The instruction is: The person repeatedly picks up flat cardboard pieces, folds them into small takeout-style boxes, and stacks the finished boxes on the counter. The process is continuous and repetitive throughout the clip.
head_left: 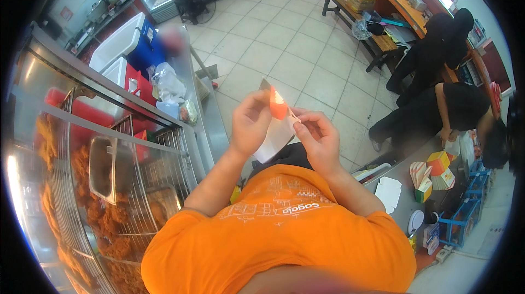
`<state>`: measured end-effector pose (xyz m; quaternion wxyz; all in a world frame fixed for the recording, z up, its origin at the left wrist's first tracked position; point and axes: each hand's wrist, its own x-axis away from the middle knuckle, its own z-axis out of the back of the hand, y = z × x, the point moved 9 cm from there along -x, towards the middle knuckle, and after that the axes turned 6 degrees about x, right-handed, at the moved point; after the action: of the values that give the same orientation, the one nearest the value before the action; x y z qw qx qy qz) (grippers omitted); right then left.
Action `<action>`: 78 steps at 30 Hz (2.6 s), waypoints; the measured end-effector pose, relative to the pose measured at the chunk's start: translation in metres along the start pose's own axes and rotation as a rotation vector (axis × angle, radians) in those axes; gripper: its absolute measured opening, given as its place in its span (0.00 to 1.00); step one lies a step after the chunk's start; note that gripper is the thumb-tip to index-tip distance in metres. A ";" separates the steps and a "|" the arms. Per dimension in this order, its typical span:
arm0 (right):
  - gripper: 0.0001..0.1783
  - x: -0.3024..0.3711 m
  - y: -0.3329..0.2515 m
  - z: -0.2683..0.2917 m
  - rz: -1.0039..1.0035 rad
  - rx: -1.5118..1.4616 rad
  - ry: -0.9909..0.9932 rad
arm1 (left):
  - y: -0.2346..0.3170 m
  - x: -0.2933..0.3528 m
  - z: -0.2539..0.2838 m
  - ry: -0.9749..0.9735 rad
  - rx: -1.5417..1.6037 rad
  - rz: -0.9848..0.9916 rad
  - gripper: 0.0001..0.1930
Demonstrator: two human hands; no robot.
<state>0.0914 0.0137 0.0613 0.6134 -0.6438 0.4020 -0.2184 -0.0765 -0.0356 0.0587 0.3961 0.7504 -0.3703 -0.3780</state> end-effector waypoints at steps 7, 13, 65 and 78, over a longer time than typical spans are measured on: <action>0.07 -0.001 0.001 -0.001 -0.007 0.054 0.013 | 0.010 0.000 -0.012 -0.166 -0.008 -0.031 0.12; 0.07 -0.001 -0.008 0.006 0.032 0.044 0.002 | 0.001 -0.001 -0.012 -0.147 -0.095 0.036 0.09; 0.05 -0.040 0.015 0.025 -0.018 0.019 0.146 | -0.038 -0.055 -0.004 -0.169 0.028 -0.080 0.09; 0.07 -0.035 -0.035 0.019 0.386 0.385 0.225 | 0.017 -0.022 -0.032 -0.005 -0.294 -0.586 0.10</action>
<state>0.0941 0.0501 0.0995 0.7060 -0.3990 0.5337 -0.2398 -0.0633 -0.0141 0.0927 0.3737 0.7588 -0.0811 -0.5273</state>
